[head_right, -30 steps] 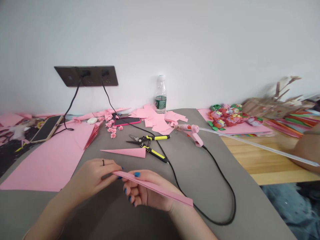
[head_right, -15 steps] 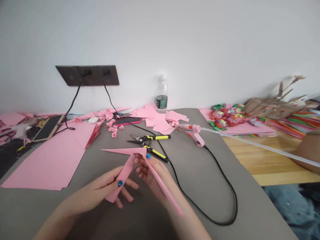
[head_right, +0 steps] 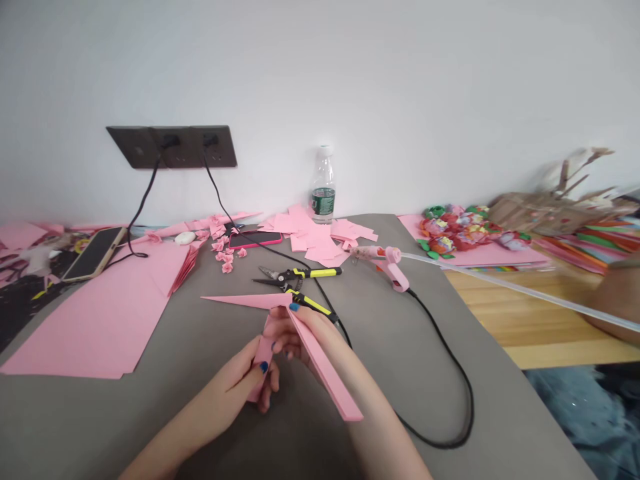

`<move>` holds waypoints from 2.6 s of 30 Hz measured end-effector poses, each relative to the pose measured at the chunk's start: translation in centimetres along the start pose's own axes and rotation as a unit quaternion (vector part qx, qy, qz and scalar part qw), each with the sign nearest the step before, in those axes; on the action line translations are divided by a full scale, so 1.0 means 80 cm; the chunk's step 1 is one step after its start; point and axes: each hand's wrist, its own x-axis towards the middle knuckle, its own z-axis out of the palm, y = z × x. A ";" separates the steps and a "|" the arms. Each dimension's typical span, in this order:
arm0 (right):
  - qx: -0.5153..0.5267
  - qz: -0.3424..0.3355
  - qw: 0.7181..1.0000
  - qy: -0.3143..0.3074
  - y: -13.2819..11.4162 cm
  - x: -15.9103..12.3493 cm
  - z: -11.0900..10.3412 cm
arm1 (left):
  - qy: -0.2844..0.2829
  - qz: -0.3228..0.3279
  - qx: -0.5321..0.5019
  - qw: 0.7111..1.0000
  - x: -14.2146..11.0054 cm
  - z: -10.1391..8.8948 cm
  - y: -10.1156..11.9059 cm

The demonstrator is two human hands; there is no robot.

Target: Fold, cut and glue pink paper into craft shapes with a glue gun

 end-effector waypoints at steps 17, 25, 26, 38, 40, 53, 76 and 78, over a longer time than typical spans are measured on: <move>0.008 -0.072 0.995 0.064 -0.004 -0.022 0.016 | -0.055 -0.030 -0.059 0.996 -0.017 0.004 0.024; -0.240 -0.252 0.930 0.119 0.015 -0.007 0.026 | 0.029 -0.081 -0.300 0.950 -0.001 0.035 0.014; -0.248 -0.262 0.925 0.118 0.016 -0.006 0.026 | 0.036 -0.071 -0.310 0.947 -0.001 0.037 0.015; -0.250 -0.280 0.917 0.138 0.014 -0.007 0.022 | -0.013 0.031 -0.286 0.958 0.000 0.043 -0.014; -0.257 -0.272 0.917 0.141 0.012 -0.008 0.023 | -0.019 0.038 -0.275 0.961 -0.001 0.042 -0.014; -0.300 -0.199 0.926 0.114 -0.011 -0.018 0.032 | -0.046 -0.029 -0.349 0.936 -0.002 0.033 -0.003; -0.284 -0.219 0.925 0.128 -0.021 -0.024 0.025 | 0.068 0.076 -0.053 0.993 -0.007 0.030 -0.010; -0.246 -0.164 0.951 0.096 -0.019 -0.028 0.019 | 0.108 0.107 0.075 0.986 -0.012 0.026 -0.011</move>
